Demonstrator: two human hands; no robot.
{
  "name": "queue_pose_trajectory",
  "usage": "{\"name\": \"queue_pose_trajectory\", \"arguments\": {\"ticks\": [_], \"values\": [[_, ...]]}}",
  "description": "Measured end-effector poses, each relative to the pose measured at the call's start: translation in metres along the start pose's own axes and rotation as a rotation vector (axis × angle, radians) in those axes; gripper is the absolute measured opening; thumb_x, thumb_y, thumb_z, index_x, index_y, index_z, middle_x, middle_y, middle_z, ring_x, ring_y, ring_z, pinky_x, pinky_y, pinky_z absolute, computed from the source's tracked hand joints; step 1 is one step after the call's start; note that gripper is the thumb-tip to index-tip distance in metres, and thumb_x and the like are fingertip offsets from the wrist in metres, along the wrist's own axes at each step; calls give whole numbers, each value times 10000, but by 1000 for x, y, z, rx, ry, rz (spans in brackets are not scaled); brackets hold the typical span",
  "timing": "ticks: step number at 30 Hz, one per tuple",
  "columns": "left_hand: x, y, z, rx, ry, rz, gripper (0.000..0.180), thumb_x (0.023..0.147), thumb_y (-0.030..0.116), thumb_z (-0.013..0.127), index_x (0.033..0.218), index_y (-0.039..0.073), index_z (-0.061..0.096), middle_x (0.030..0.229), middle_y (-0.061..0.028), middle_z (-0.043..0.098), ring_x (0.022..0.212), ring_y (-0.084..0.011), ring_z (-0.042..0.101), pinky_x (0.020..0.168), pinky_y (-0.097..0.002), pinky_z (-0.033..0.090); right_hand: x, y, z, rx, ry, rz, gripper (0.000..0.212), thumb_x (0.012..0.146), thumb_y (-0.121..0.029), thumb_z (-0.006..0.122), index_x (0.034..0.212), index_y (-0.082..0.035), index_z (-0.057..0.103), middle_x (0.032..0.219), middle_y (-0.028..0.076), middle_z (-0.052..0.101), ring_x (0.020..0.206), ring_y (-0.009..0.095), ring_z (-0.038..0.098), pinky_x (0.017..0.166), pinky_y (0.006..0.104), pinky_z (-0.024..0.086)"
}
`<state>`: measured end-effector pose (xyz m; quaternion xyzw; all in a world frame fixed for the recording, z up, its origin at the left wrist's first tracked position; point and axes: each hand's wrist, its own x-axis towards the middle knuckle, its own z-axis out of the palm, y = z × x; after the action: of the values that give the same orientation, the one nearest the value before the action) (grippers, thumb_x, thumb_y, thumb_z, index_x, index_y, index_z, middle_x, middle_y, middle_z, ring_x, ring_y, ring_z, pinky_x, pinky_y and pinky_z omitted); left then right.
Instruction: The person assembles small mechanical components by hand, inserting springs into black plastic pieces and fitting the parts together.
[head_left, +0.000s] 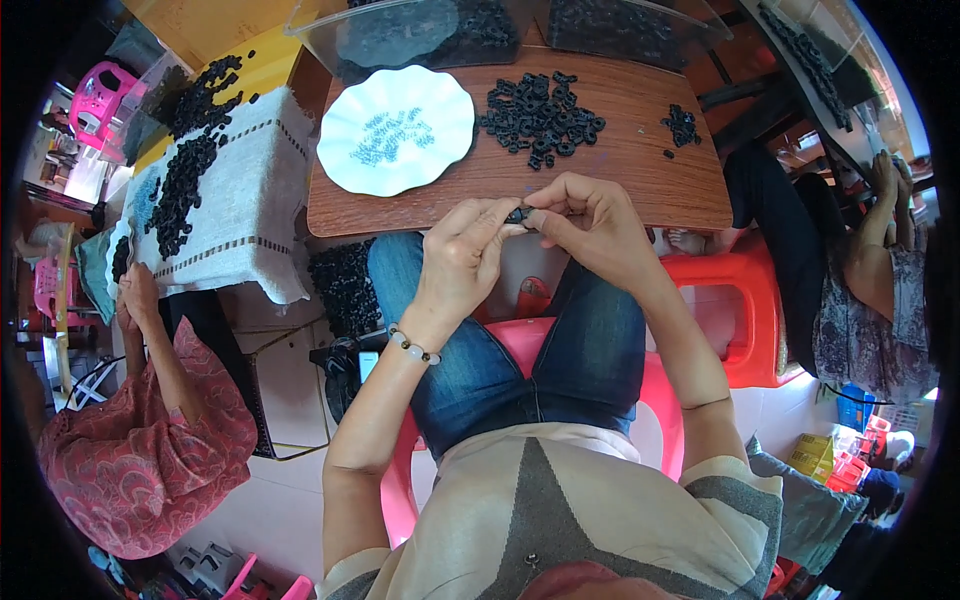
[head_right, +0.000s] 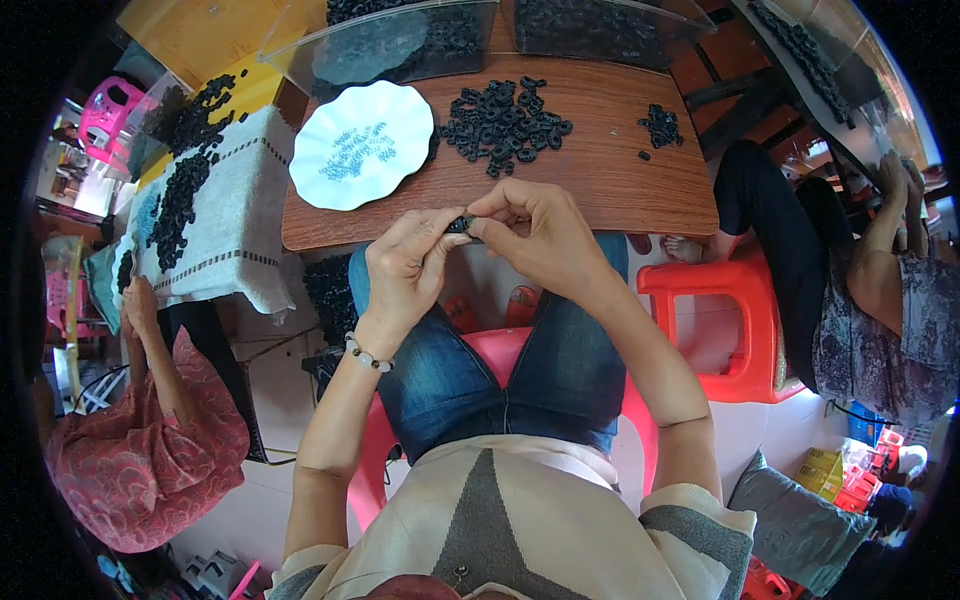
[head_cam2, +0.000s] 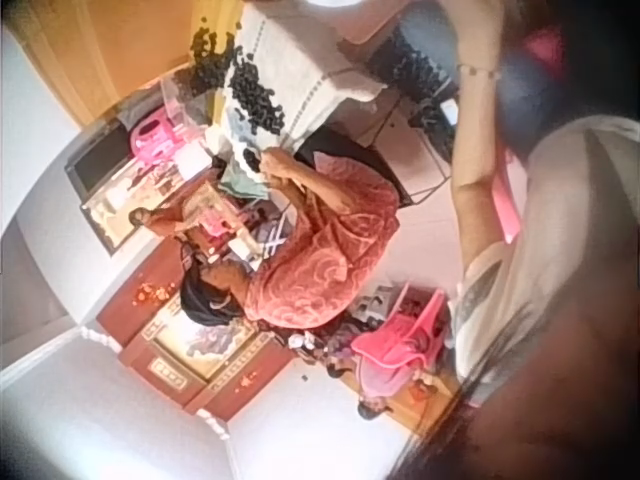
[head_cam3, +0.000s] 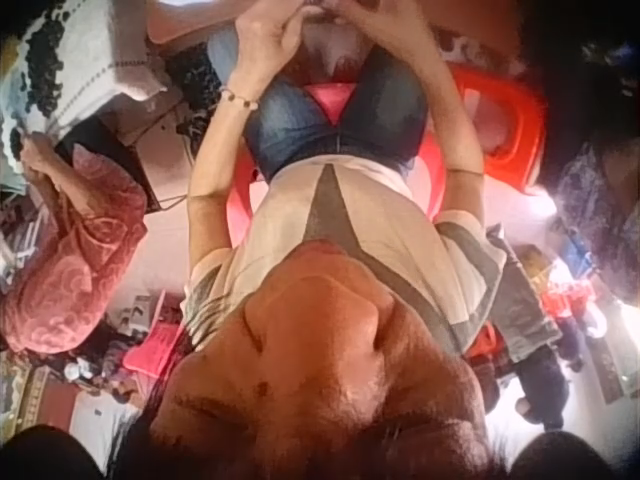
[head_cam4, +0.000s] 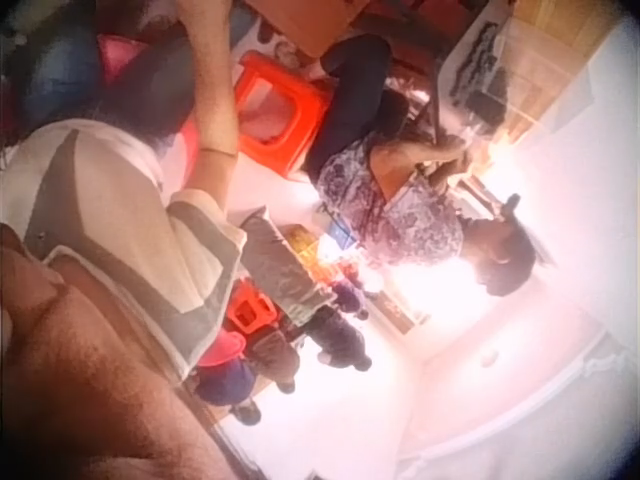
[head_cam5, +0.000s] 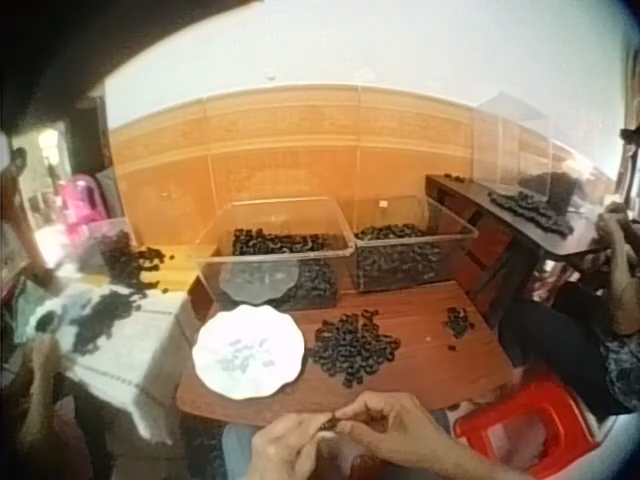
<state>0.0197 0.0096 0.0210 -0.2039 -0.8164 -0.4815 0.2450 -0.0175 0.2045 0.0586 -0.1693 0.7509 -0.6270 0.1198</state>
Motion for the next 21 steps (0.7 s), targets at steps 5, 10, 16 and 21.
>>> {"name": "queue_pose_trajectory", "arguments": {"ticks": [5, 10, 16, 21], "values": [[0, -5, -1, 10, -36, 35, 373, 830, -107, 688, 1186, 0, 712, 1036, -164, 717, 892, -304, 720, 759, -366, 608, 1, -3, -2, -39, -12, 45, 169, 931, -108, 726, 1020, 36, 715, 855, 53, 739, 735, 90, 685, 633, 242, 535], [0, -3, -1, -19, -60, 22, 377, 833, -121, 673, 1194, -17, 704, 1041, -175, 707, 903, -302, 720, 768, -360, 622, 1, -2, -3, -49, -10, 57, 161, 929, -109, 730, 1004, 33, 720, 830, 48, 732, 721, 85, 674, 625, 243, 528], [-2, -6, -1, -27, -87, 20, 385, 826, -130, 666, 1197, -30, 699, 1041, -185, 701, 918, -308, 718, 780, -364, 628, -1, 5, 3, -125, 57, -8, 140, 911, -77, 722, 977, 46, 720, 766, 67, 716, 683, 81, 651, 594, 261, 506], [-5, -10, 1, 34, -85, 39, 390, 778, -120, 683, 1158, -33, 698, 1035, -184, 698, 920, -351, 700, 799, -421, 597, -6, -5, 13, -282, 111, -76, 101, 879, -36, 700, 933, 49, 699, 749, 138, 708, 639, 126, 655, 574, 308, 494]]}}
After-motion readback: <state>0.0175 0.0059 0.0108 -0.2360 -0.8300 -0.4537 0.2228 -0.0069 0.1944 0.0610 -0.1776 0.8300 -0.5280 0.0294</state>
